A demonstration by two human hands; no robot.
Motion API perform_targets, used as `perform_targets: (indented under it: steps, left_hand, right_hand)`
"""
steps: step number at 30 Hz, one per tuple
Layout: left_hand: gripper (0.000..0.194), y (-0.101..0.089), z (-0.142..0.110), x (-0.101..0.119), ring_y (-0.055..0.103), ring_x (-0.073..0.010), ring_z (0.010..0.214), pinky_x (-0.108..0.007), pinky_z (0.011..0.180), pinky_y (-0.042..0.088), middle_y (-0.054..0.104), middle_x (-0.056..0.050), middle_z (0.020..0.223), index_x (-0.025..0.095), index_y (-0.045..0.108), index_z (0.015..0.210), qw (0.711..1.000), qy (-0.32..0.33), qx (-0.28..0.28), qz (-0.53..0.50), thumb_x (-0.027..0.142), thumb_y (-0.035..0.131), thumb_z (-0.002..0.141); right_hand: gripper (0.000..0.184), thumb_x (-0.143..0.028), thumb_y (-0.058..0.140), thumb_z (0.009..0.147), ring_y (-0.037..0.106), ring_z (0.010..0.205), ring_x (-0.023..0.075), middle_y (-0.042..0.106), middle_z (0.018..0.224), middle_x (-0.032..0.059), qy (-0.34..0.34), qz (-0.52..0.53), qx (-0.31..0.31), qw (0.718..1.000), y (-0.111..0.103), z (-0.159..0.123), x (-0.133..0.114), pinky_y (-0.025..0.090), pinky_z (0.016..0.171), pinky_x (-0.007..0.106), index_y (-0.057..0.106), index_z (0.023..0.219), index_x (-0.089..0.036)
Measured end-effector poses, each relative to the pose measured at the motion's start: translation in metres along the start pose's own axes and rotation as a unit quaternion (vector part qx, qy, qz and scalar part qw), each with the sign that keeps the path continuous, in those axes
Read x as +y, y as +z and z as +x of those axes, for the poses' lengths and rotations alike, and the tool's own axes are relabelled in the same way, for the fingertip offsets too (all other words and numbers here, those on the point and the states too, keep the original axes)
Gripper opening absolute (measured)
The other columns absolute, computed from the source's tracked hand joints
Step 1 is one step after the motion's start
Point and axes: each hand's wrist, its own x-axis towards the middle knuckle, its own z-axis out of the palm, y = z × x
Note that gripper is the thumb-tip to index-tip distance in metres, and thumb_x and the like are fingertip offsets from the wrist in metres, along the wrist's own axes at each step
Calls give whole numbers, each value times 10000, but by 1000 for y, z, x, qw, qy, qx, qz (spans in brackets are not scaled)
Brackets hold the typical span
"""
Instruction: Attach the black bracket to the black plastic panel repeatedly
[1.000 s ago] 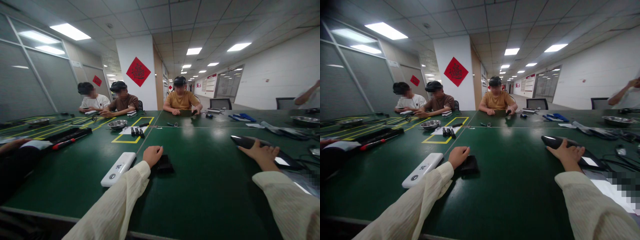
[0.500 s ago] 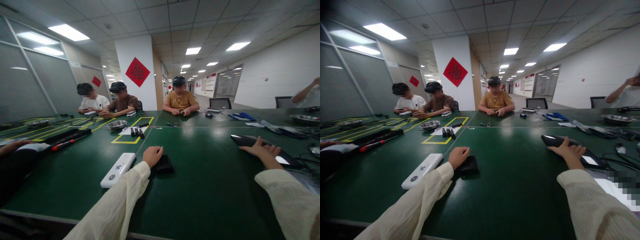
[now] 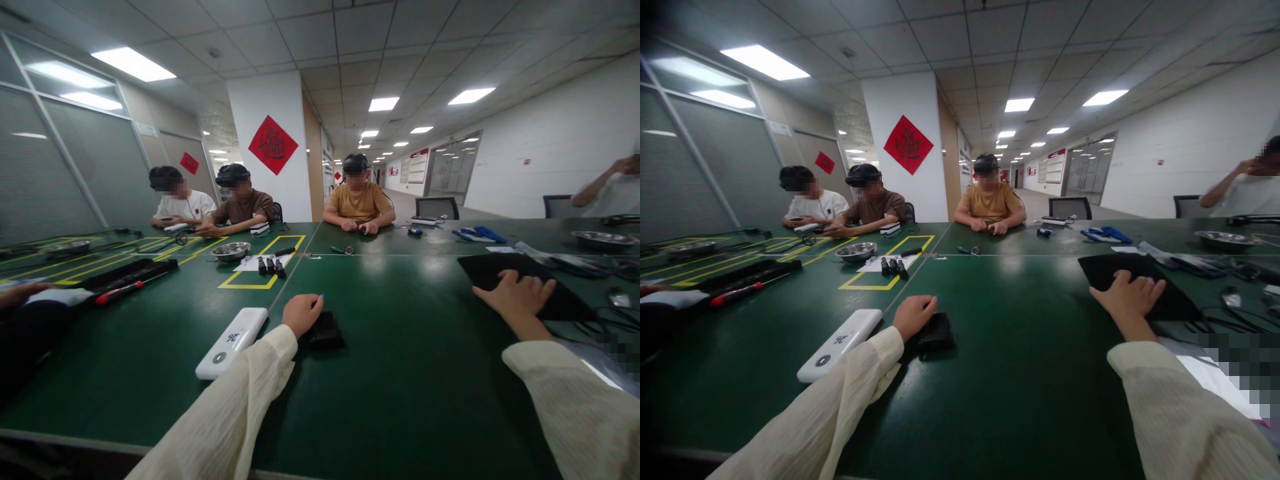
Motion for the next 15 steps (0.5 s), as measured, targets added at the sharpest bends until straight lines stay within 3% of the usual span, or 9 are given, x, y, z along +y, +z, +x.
perform_targets:
  steps: [3,8,13,15]
  left_hand:
    - [464,1,1,-1,517,-148,637,-266,524,181,613,-38,659,186,566,590,1000,5,5,4,431,289,870]
    - [477,3,1,-3,506,-145,615,-262,522,182,596,-35,647,189,561,593,1000,18,15,11,438,265,874]
    - [482,2,1,-4,496,-143,608,-260,520,176,592,-34,645,188,551,588,1000,21,15,13,438,254,875]
    - [481,2,1,-3,498,-146,613,-262,522,176,595,-36,650,189,553,591,999,21,19,16,436,254,875]
  right_hand:
    - [626,-569,574,660,324,1183,347,461,1154,242,-77,37,98,992,-15,-9,-22,2,1024,442,484,1077,-109]
    - [588,-589,577,628,355,1122,337,493,1071,175,-222,137,148,954,-39,-45,-80,116,1000,539,497,1003,-143]
    - [515,-600,579,601,430,1074,319,531,985,115,-377,197,108,898,-52,-106,-128,135,1020,552,505,914,-198]
    - [516,-601,595,585,454,1055,316,544,967,106,-406,210,74,887,-55,-128,-138,134,1028,551,517,906,-205]
